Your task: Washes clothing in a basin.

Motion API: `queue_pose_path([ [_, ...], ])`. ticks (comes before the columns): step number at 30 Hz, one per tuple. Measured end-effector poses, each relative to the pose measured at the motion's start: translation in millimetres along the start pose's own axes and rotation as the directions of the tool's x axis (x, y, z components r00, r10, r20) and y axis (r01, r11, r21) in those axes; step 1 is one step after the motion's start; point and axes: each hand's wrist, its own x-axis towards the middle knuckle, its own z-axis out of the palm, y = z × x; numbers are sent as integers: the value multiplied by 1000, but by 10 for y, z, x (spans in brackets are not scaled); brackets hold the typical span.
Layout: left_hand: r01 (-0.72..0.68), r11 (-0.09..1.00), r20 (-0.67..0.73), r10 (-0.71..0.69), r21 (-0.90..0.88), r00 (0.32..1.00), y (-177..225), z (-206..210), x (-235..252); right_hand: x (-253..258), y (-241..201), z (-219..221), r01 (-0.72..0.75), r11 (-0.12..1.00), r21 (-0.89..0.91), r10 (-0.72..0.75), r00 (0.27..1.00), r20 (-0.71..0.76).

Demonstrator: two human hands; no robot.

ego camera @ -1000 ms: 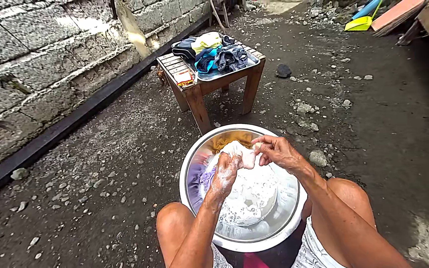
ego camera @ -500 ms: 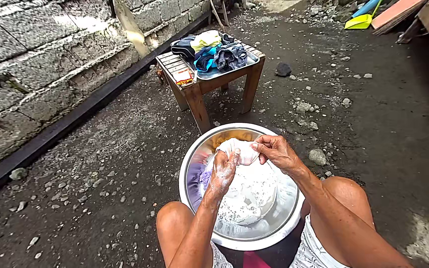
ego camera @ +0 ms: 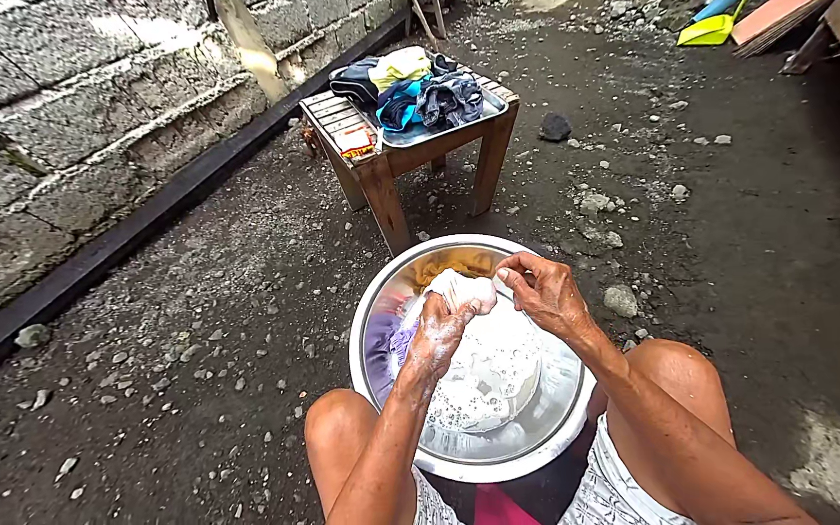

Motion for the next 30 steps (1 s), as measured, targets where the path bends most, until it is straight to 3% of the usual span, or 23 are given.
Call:
queue_pose_path([
  [4,16,996,-36,-19,-88,999,32,10,-4,-34,-51,-13,48,995,91,-61,987,146],
  [7,-11,998,-56,8,-59,998,0,15,5,-47,-42,45,41,997,63,-54,973,222],
  [13,-95,925,-87,136,367,987,-101,21,19,-30,-55,154,-26,998,-59,36,986,165],
  [15,-118,894,-69,163,432,984,-117,8,16,-5,-45,166,-69,997,-38,75,982,173],
  [21,-133,961,-41,147,241,988,-96,6,19,50,17,51,-251,900,356,153,947,282],
  [23,-148,966,-33,158,210,987,-77,-2,18,42,-4,6,-285,866,410,158,936,316],
  [26,-148,964,-44,162,222,986,-78,-16,17,17,-18,8,-261,889,376,144,939,313],
  [30,-154,931,-54,182,332,982,-88,-13,1,1,-34,99,-181,963,201,130,961,242],
])
